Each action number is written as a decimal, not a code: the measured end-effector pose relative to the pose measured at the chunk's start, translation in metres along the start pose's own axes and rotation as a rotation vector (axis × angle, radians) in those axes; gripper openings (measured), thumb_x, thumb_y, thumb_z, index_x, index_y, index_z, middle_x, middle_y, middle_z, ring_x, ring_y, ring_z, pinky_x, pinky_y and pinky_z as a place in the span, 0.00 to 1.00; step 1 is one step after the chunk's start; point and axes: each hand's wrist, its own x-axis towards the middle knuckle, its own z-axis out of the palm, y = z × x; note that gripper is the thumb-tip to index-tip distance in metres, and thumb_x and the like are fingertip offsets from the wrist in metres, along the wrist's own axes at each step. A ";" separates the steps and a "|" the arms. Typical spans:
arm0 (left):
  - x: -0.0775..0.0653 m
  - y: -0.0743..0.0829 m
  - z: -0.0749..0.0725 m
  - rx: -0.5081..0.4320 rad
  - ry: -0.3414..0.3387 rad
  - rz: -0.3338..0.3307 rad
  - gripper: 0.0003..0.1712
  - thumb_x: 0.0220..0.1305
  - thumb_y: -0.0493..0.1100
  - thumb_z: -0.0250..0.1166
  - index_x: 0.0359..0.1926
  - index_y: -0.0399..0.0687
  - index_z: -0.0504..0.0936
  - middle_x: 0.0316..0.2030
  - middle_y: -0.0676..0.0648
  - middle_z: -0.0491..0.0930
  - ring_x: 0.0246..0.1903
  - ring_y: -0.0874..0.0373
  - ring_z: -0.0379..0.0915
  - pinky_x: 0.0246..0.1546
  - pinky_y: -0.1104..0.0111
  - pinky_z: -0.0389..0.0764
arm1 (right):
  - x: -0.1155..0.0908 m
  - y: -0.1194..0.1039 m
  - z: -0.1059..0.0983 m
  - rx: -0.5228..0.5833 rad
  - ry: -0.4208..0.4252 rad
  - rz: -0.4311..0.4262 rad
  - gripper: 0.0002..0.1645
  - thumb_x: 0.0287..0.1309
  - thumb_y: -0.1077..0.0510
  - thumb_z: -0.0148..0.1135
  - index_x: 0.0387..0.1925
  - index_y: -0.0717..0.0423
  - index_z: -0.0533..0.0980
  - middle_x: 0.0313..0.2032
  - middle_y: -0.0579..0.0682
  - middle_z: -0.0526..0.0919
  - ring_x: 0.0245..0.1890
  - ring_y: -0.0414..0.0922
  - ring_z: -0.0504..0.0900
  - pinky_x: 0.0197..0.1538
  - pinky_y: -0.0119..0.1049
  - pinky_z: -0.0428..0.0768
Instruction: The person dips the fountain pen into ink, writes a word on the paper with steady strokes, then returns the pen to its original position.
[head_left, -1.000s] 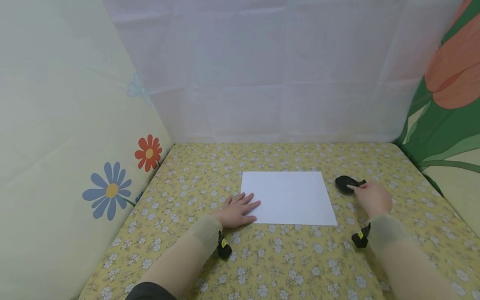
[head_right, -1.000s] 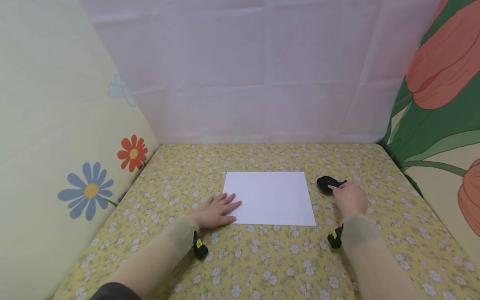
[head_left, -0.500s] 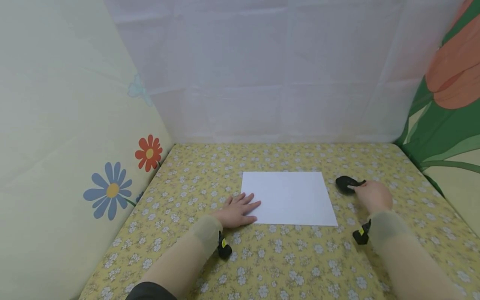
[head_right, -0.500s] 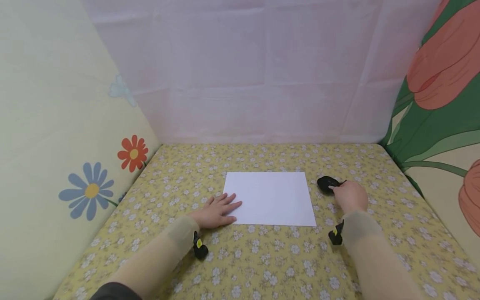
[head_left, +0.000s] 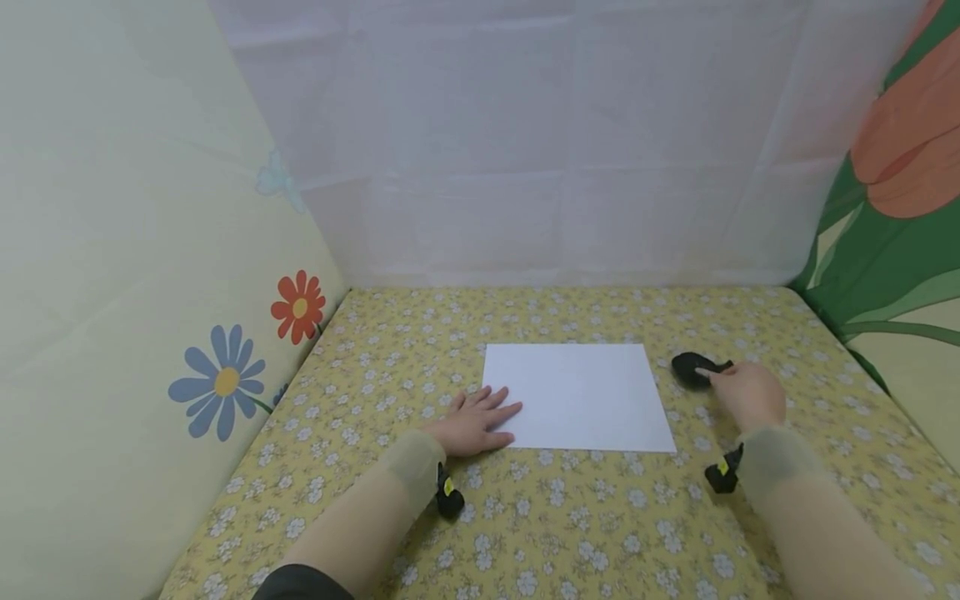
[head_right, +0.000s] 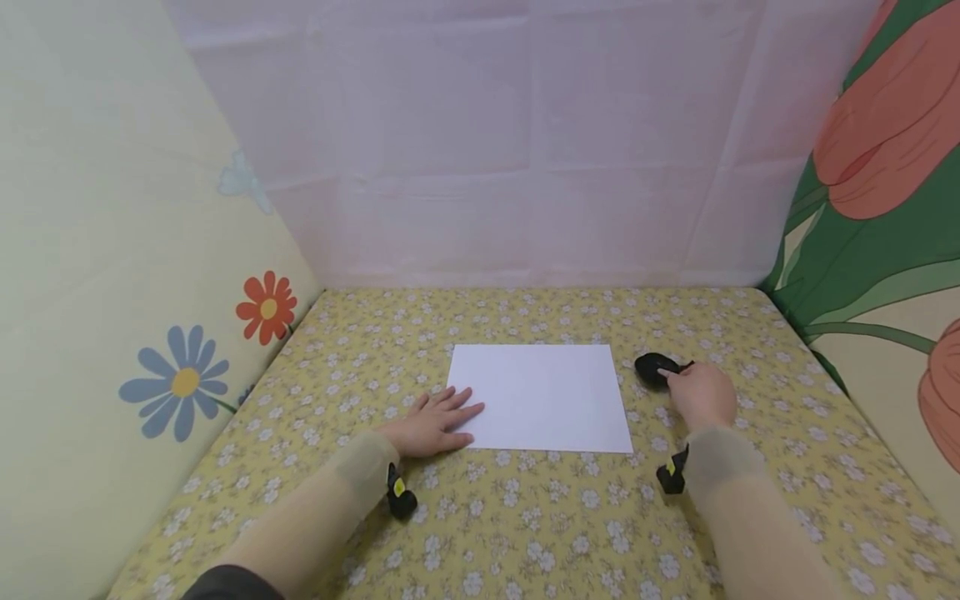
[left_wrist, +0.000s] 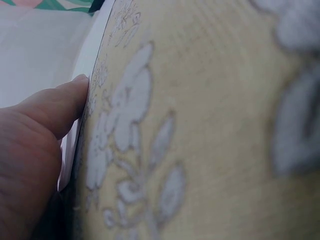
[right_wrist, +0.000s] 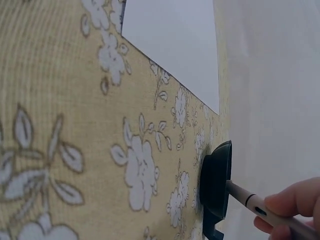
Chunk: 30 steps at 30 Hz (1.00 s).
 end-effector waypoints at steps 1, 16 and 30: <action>0.000 0.000 0.000 -0.001 0.001 0.001 0.34 0.59 0.66 0.37 0.65 0.66 0.43 0.65 0.50 0.34 0.62 0.49 0.27 0.54 0.46 0.31 | 0.000 0.001 0.001 0.009 0.006 0.001 0.32 0.54 0.35 0.42 0.33 0.59 0.76 0.32 0.59 0.77 0.21 0.49 0.73 0.16 0.38 0.67; 0.000 -0.001 0.001 0.008 -0.002 -0.005 0.35 0.59 0.67 0.36 0.65 0.67 0.42 0.65 0.51 0.33 0.62 0.50 0.26 0.54 0.47 0.30 | -0.048 -0.065 -0.051 0.309 -0.054 0.207 0.25 0.58 0.47 0.45 0.50 0.60 0.70 0.44 0.61 0.73 0.36 0.52 0.72 0.27 0.40 0.70; 0.000 -0.001 0.001 0.009 -0.001 0.000 0.34 0.60 0.66 0.36 0.65 0.65 0.42 0.65 0.51 0.33 0.62 0.50 0.26 0.55 0.47 0.31 | -0.048 -0.054 -0.043 0.484 -0.120 0.196 0.25 0.61 0.49 0.41 0.57 0.54 0.65 0.49 0.58 0.70 0.35 0.50 0.72 0.23 0.36 0.69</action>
